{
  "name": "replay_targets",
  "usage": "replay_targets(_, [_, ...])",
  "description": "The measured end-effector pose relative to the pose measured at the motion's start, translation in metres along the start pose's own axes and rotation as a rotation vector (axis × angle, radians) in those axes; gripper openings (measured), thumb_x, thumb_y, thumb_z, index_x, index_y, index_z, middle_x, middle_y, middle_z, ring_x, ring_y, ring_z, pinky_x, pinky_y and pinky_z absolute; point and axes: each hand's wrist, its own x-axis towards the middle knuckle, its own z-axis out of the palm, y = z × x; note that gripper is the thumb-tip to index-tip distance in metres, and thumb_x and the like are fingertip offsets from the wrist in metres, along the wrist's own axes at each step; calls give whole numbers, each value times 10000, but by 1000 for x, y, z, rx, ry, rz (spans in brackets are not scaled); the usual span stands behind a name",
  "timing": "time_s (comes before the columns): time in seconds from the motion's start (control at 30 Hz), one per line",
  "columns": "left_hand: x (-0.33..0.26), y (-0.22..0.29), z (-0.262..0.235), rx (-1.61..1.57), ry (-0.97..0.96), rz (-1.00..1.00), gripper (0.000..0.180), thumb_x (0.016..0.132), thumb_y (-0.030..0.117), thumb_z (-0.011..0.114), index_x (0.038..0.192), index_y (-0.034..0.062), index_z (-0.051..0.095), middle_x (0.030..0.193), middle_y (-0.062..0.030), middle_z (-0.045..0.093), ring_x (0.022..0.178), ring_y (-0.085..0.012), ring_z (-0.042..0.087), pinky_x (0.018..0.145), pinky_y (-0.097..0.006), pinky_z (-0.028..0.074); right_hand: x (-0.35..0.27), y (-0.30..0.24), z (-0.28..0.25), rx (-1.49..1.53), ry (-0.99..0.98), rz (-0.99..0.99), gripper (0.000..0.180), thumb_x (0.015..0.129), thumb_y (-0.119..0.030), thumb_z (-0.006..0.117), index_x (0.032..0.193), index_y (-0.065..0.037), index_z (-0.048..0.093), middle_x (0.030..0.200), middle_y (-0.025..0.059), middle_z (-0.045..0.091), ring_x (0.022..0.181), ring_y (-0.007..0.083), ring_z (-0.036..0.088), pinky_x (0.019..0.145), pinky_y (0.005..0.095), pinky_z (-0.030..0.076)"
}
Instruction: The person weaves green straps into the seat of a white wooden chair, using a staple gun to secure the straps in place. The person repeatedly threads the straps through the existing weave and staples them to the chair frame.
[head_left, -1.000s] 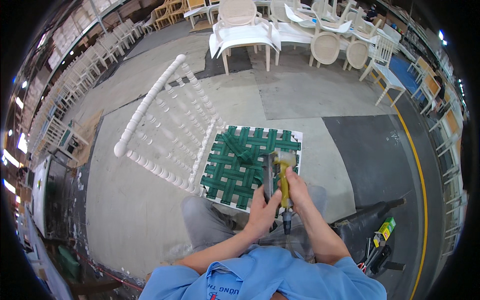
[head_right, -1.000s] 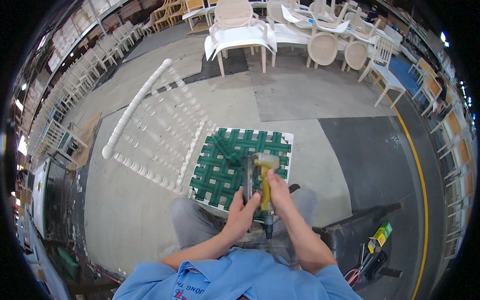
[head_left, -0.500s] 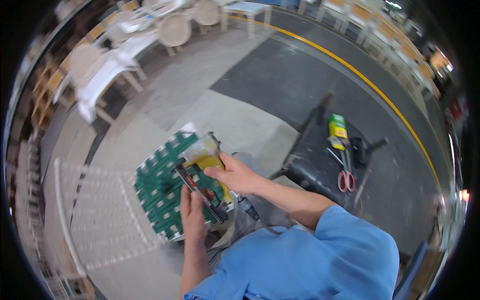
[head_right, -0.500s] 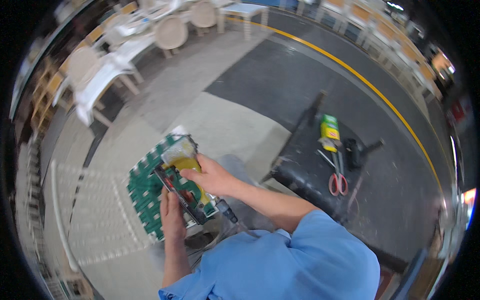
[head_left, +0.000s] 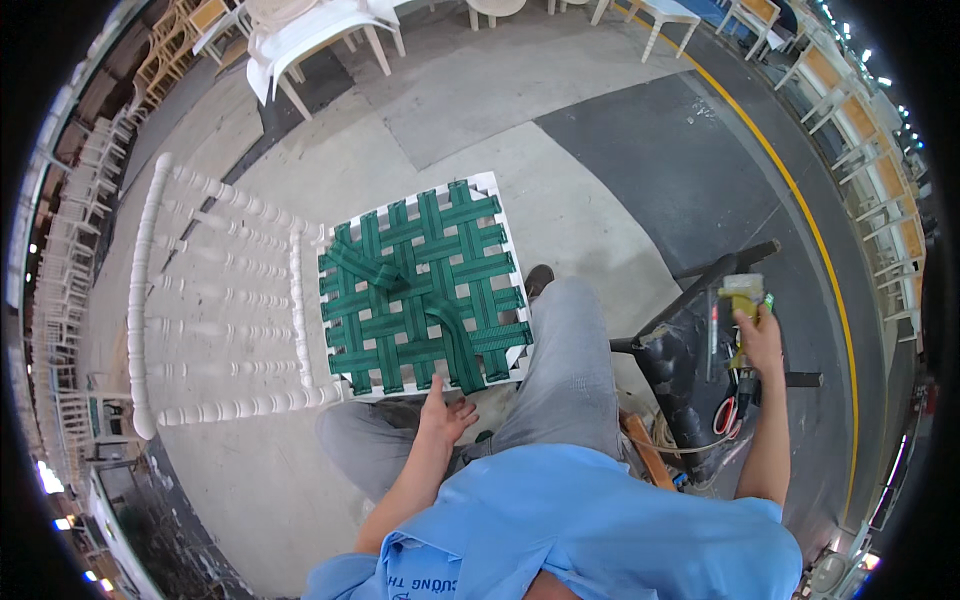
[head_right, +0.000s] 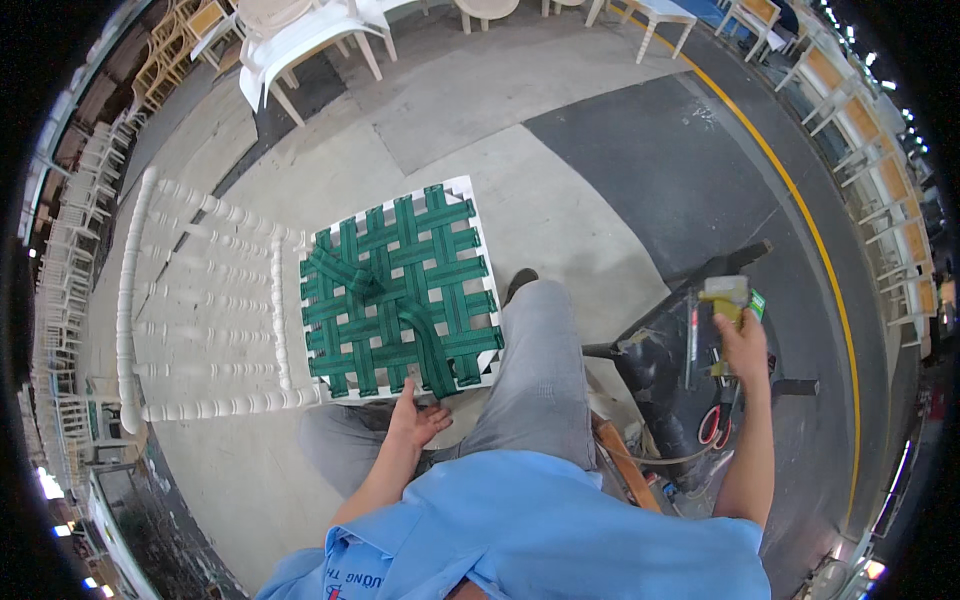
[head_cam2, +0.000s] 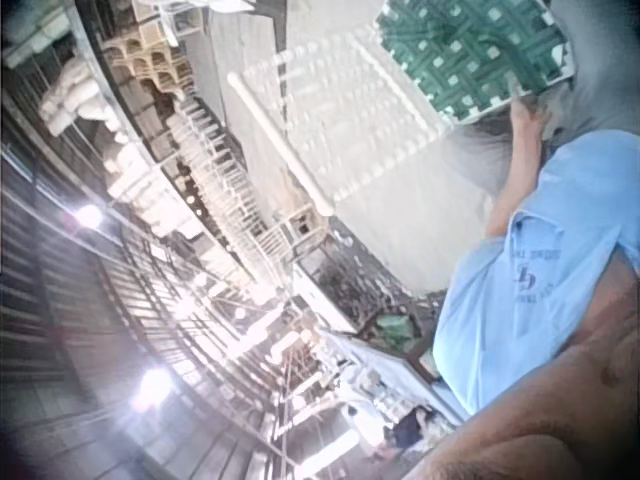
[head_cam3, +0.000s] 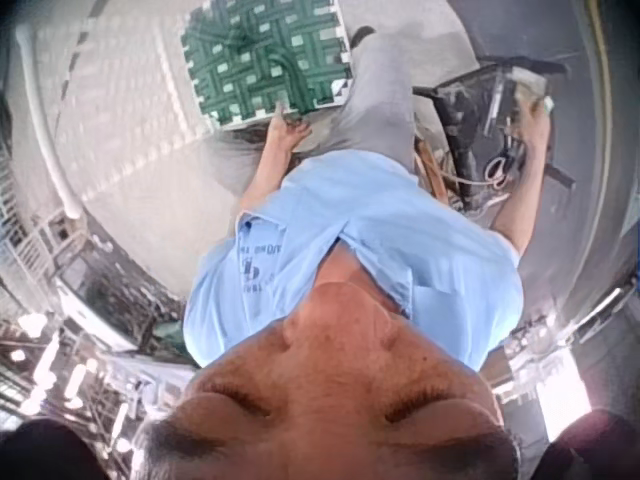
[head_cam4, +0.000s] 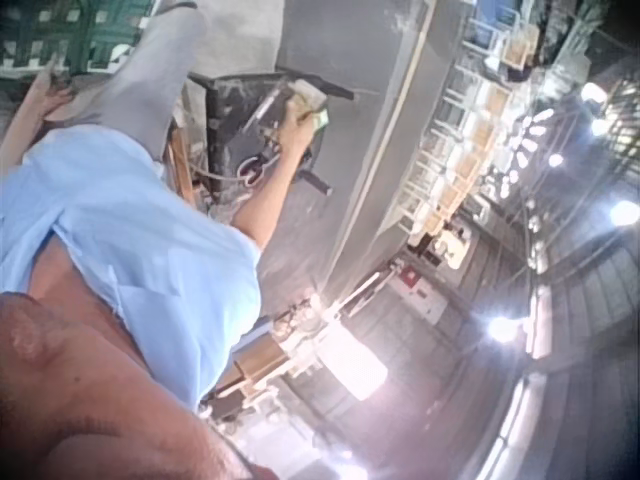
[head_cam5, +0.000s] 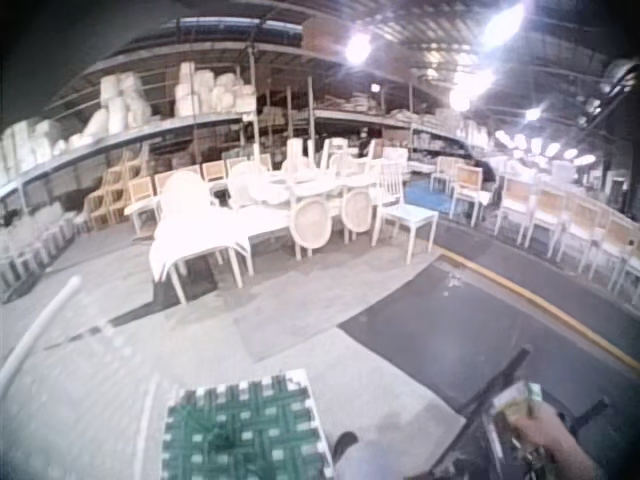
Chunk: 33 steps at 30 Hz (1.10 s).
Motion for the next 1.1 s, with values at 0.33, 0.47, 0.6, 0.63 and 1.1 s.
replay_targets(0.33, [5,1,15,114,-107,110,838,1023,676,572,1632,156,326,1588,-217,416,1442,-436,423,1249,-634,251,67,-147,-82,747,619,-250,438,1072,-444,657,1173,-24,593,900,67,661,751,166,655,639,320,543])
replay_targets(0.47, [5,6,4,150,-115,123,839,1009,687,587,1610,148,359,1569,-221,431,1423,-448,438,1240,-613,268,59,-203,-80,936,729,-449,400,1095,-408,626,1149,-19,553,881,107,662,748,209,660,639,342,547])
replay_targets(0.6, [4,9,4,173,-186,104,811,1001,692,592,1575,155,394,1541,-206,463,1337,-435,522,1210,-632,292,50,-207,-90,813,826,-641,366,1114,-381,596,1152,-19,559,868,98,659,742,196,662,641,335,551])
replay_targets(0.63, [5,11,3,167,-191,97,785,1003,680,594,1565,164,408,1535,-200,470,1316,-429,538,1182,-636,316,41,-202,-98,709,707,-586,390,1096,-403,623,1164,-22,576,883,82,663,738,177,659,640,322,546])
replay_targets(1.1, [26,6,-5,90,-8,429,453,1049,390,624,1359,62,598,1275,-100,680,1108,-278,686,867,-413,575,-19,68,34,-27,-226,71,539,981,-462,748,1195,22,650,1038,137,704,944,228,635,854,390,515])
